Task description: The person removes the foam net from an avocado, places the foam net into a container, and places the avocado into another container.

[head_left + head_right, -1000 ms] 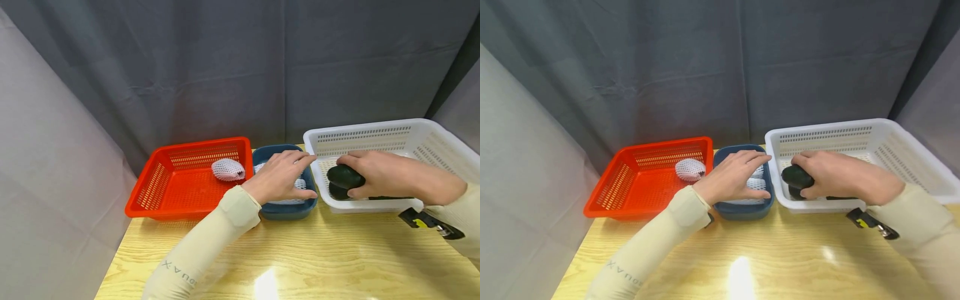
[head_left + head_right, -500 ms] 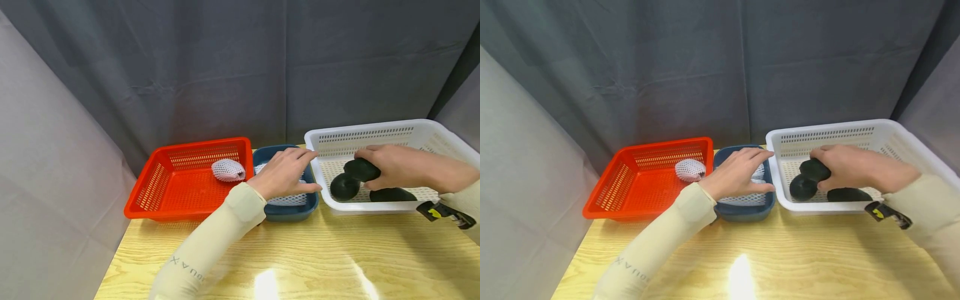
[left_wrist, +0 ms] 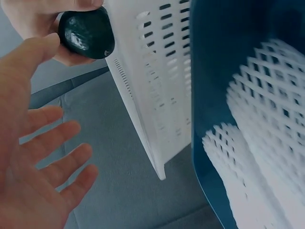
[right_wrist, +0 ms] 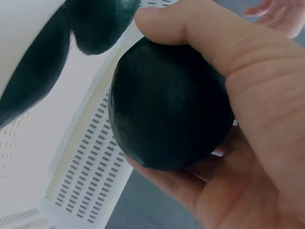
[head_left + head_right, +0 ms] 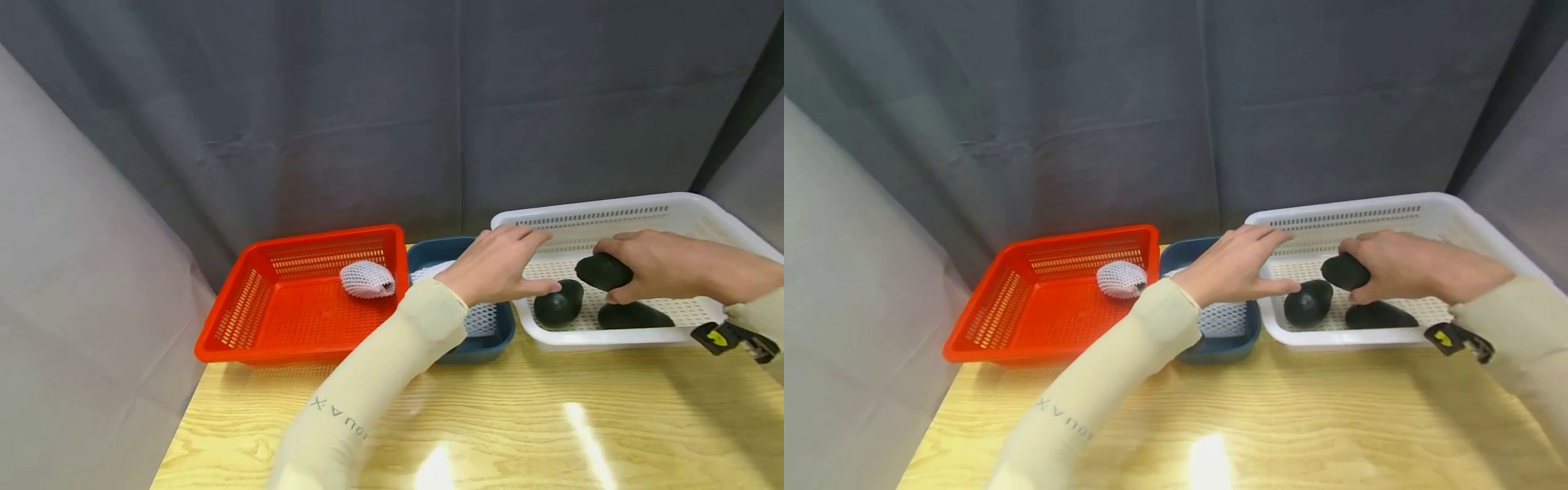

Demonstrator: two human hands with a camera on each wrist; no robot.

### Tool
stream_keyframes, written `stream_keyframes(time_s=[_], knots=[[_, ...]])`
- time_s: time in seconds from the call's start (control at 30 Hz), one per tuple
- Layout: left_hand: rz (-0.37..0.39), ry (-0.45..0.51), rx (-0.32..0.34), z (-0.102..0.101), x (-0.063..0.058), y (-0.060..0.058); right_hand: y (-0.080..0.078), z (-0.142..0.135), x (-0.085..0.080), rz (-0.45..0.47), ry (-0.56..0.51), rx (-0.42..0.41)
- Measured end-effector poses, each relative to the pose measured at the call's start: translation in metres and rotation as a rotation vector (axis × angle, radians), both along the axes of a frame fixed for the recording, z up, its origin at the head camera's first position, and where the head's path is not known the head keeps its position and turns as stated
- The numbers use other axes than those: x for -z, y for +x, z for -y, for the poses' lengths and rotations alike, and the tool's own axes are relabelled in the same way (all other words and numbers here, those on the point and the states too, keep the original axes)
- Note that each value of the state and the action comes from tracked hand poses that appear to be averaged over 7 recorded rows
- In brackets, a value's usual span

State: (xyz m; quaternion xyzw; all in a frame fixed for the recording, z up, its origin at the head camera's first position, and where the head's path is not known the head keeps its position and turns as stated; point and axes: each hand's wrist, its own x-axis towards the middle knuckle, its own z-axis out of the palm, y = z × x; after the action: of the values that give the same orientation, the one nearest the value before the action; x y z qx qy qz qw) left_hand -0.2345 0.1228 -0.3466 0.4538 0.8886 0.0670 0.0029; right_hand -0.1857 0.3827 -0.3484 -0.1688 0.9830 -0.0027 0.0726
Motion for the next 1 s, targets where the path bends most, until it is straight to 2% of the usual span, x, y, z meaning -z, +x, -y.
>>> stream_keyframes(time_s=[0.3,0.47,0.67,0.87,1.0], knots=[[0.005,-0.035,0.012,-0.015,-0.005,-0.015,-0.011,-0.005,0.000,0.013,0.013,0.000],[0.027,-0.087,-0.019,-0.021,-0.003,-0.023,-0.020,-0.007,0.002,0.024,0.027,0.007],[0.020,-0.153,-0.003,-0.030,0.005,-0.025,-0.030,-0.012,0.006,0.008,0.063,-0.011],[-0.024,-0.143,0.014,-0.036,0.009,-0.025,-0.041,-0.015,0.011,0.025,0.079,-0.012],[-0.051,-0.142,0.030,-0.039,0.012,-0.023,-0.047,-0.020,0.015,0.073,0.095,0.015]])
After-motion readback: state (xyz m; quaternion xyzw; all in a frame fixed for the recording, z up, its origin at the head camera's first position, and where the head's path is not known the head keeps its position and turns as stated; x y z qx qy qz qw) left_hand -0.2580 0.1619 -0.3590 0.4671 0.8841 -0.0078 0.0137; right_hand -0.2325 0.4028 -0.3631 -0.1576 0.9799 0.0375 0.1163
